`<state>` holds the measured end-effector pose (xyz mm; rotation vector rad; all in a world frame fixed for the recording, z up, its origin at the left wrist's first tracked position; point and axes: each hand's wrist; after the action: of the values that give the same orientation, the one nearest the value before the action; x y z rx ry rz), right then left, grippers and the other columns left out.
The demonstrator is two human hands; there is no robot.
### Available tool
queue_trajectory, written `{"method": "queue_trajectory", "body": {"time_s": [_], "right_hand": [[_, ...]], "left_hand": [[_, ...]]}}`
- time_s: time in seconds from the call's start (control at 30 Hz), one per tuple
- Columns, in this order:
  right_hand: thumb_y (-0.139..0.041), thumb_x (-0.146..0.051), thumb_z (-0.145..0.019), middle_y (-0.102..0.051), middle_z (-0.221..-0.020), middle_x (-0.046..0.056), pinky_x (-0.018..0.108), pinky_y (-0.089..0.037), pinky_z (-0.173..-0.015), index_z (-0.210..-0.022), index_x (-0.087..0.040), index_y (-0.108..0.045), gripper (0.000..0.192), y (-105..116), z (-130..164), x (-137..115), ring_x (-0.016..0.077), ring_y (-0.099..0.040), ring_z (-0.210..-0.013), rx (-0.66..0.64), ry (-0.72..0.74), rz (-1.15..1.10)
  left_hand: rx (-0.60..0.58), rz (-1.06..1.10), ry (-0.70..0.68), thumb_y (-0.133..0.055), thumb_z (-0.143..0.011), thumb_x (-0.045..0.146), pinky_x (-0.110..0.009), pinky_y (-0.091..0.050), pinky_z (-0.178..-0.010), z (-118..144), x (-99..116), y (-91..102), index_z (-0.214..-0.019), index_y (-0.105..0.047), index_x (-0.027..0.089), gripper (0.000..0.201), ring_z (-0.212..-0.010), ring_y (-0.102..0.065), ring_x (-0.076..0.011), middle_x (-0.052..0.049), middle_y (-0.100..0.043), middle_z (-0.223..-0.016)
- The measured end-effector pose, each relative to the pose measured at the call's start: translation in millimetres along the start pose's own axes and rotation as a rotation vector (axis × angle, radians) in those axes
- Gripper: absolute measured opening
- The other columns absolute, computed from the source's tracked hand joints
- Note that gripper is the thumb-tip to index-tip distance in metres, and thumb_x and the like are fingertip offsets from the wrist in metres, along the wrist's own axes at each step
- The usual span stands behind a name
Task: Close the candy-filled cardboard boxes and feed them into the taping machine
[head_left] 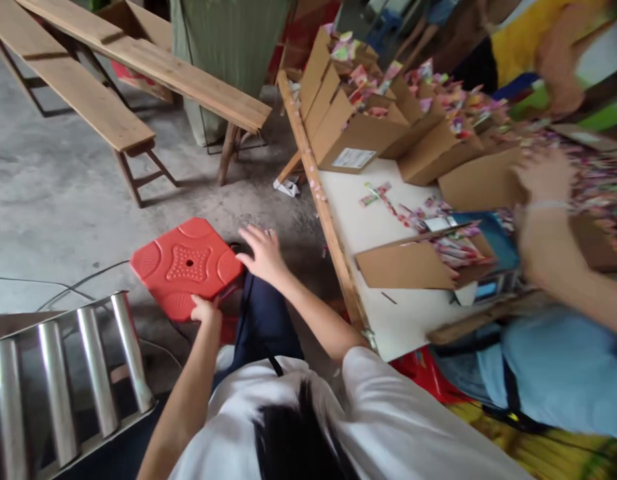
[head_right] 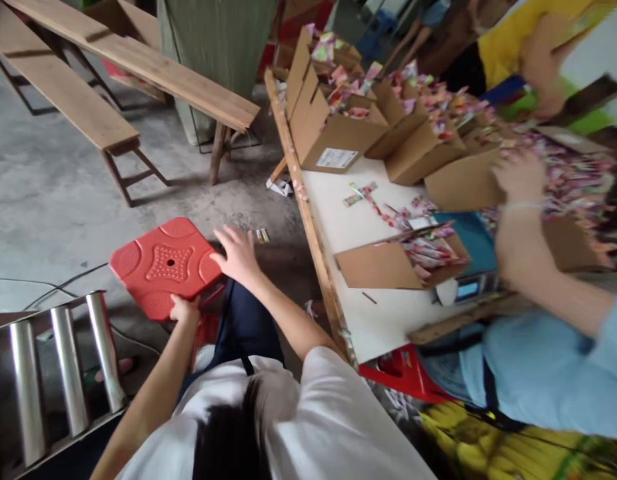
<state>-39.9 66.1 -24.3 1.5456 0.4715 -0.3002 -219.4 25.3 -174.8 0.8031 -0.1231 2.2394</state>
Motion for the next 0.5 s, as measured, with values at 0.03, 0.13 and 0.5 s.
{"method": "queue_trajectory", "body": {"time_s": [0.03, 0.13, 0.5], "right_hand": [[-0.058, -0.042, -0.092, -0.046, -0.15, 0.01, 0.056, -0.018, -0.12, -0.141, -0.025, -0.049, 0.052, 40, 16, 9, 0.0283, -0.036, -0.142, 0.137, 0.034, 0.067], [-0.06, -0.047, -0.089, -0.056, -0.137, 0.018, 0.061, -0.029, -0.11, -0.135, -0.018, -0.054, 0.054, 144, 89, 49, 0.0348, -0.048, -0.128, 0.498, -0.202, 0.339], [-0.081, -0.032, -0.064, -0.07, -0.07, 0.01, 0.036, -0.04, -0.062, -0.085, -0.019, -0.073, 0.026, 218, 183, 162, 0.0233, -0.056, -0.063, 0.673, -0.802, 0.44]], "left_hand": [[0.006, 0.003, -0.001, -0.043, -0.097, 0.047, -0.04, -0.063, -0.073, -2, 5, -1.4, -0.126, -0.044, 0.023, 0.038, -0.116, -0.062, -0.0278, -0.014, -0.057, -0.127], [-0.078, 0.016, 0.008, -0.043, -0.098, 0.041, -0.039, -0.062, -0.079, -5, 17, 13.0, -0.121, -0.047, 0.024, 0.029, -0.111, -0.065, -0.0236, -0.01, -0.059, -0.124], [-0.737, -0.097, -0.132, -0.057, -0.092, 0.027, -0.036, -0.055, -0.089, 124, -13, -22.5, -0.107, -0.062, 0.018, 0.018, -0.085, -0.07, -0.0182, -0.012, -0.07, -0.109]]}}
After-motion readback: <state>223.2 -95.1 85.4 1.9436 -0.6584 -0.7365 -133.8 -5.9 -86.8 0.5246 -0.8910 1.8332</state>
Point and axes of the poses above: each hand's wrist, its own z-axis away from the middle knuckle, its own y-axis out of the back of the hand, x = y × z
